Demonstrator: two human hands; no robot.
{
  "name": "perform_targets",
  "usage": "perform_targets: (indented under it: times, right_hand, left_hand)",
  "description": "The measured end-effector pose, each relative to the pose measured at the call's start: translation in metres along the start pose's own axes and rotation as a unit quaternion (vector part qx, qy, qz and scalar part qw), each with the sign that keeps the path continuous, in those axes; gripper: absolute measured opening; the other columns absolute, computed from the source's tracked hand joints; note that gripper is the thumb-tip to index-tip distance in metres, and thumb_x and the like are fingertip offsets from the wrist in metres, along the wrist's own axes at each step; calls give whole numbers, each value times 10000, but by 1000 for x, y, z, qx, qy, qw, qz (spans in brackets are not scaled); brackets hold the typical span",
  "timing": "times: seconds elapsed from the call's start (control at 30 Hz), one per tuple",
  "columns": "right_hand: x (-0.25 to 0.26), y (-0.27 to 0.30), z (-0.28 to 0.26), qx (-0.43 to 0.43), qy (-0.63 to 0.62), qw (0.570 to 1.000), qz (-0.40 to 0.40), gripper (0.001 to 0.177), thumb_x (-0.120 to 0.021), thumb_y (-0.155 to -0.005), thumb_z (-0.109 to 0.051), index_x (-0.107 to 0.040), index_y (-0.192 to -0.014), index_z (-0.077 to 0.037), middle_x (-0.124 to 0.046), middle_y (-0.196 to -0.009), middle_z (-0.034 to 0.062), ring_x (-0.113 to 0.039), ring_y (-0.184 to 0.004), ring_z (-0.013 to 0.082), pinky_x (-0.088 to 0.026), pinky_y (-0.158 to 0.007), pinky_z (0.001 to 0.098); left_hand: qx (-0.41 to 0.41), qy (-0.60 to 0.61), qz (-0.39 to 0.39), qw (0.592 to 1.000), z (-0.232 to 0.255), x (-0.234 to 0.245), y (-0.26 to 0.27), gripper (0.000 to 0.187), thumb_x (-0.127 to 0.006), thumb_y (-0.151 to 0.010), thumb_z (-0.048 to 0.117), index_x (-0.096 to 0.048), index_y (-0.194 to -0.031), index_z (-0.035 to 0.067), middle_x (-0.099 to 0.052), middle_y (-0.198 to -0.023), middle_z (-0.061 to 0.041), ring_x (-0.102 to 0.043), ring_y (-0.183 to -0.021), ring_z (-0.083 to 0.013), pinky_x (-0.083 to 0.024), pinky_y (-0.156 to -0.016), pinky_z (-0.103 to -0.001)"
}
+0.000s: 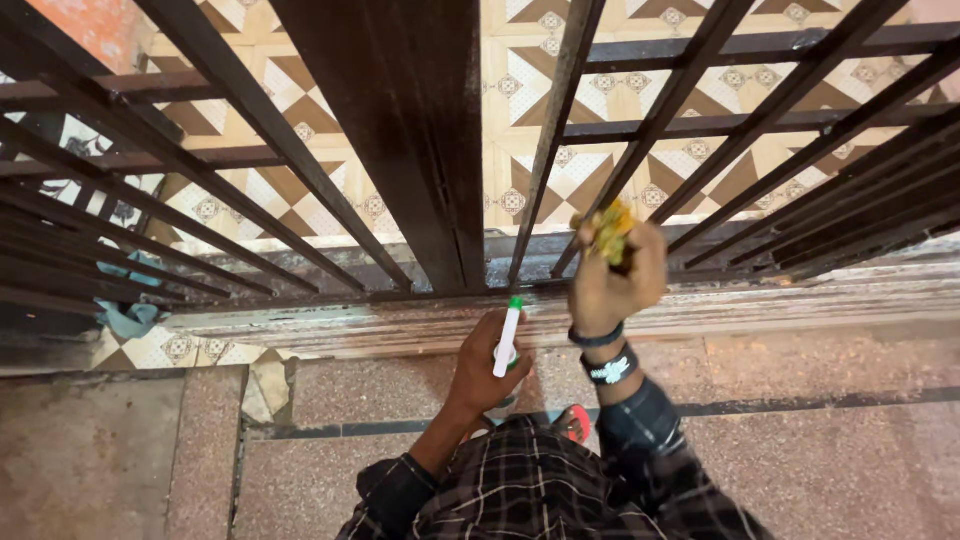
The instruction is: The person sprays a liquid from a bottle onto the metal bars of a gate and wipes them with a yellow cloth.
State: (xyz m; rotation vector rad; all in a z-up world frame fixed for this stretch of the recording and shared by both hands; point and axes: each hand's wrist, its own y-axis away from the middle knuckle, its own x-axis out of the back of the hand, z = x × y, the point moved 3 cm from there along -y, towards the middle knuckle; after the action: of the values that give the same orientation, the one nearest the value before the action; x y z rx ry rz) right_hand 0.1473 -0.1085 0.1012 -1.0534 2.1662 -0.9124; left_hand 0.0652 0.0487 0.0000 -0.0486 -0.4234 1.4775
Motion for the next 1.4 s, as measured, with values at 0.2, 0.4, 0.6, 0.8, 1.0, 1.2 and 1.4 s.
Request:
perform_targets:
  times: [0.2, 0.4, 0.6, 0.8, 1.0, 1.2, 1.4]
  right_hand:
    - [6, 16, 6, -85, 18, 995, -48, 188, -712, -1028, -133, -615, -1095, 13, -644, -994, 107, -658, -854, 156, -579, -718, 298]
    - [-3, -57, -35, 107, 178, 977, -53, 440, -557, -1169, -399, -673, -1189, 26, -653, -1001, 89, -625, -812, 254, -496, -692, 384]
    - [6, -17, -7, 5, 233, 961, -149, 407, -482, -1128, -390, -664, -1160, -28, -591, -906, 119, -597, -717, 208, -448, -599, 380]
    - [14, 9, -8, 5, 223, 955, -195, 396, -482, -1204, -352, -613, -1288, 13, -638, -1015, 141, -650, -855, 243, -508, -688, 365]
    - [-1, -62, -30, 28, 113, 986, -119, 347, -496, -1152, -315, -631, -1204, 0, -649, -922, 79, -655, -761, 172, -507, -598, 307]
    - [-2, -25, -27, 49, 176, 974, -131, 339, -457, -1190, -274, -650, -1224, 3, -615, -924, 116, -641, -793, 240, -499, -688, 376]
    - [19, 54, 24, 35, 295, 934, -197, 232, -576, -1072, -210, -670, -1223, -62, -597, -959, 139, -611, -906, 328, -482, -748, 431]
  left_hand:
    - [-16, -41, 2, 999, 0, -5, -2, 515, -780, -794, 99, -616, -1278, 37, -628, -1037, -116, -652, -767, -211, -544, -699, -354]
    - [-8, -25, -6, 1000, -1, -8, -1, 490, -781, -816, 122, -610, -1267, 36, -631, -1026, -112, -658, -758, -208, -543, -704, -350]
    - [-15, -23, 11, 1000, -8, -5, 1, 526, -780, -793, 113, -618, -1288, 34, -648, -1076, -121, -664, -787, -215, -550, -720, -352]
    - [-10, -16, -14, 1000, -3, -9, -7, 562, -768, -787, 100, -589, -1315, 32, -634, -1157, -122, -661, -825, -209, -552, -731, -355]
    - [-22, -27, -13, 999, -2, -13, -5, 569, -775, -786, 88, -602, -1327, 47, -647, -1128, -111, -654, -815, -203, -556, -741, -351]
    - [-7, -36, 20, 999, -2, -1, -2, 550, -785, -761, 96, -611, -1280, 47, -650, -1096, -97, -651, -797, -201, -551, -725, -347]
    - [-5, -40, 28, 999, -6, -2, 5, 504, -801, -794, 115, -634, -1265, 45, -628, -1041, -117, -641, -819, -231, -549, -748, -368]
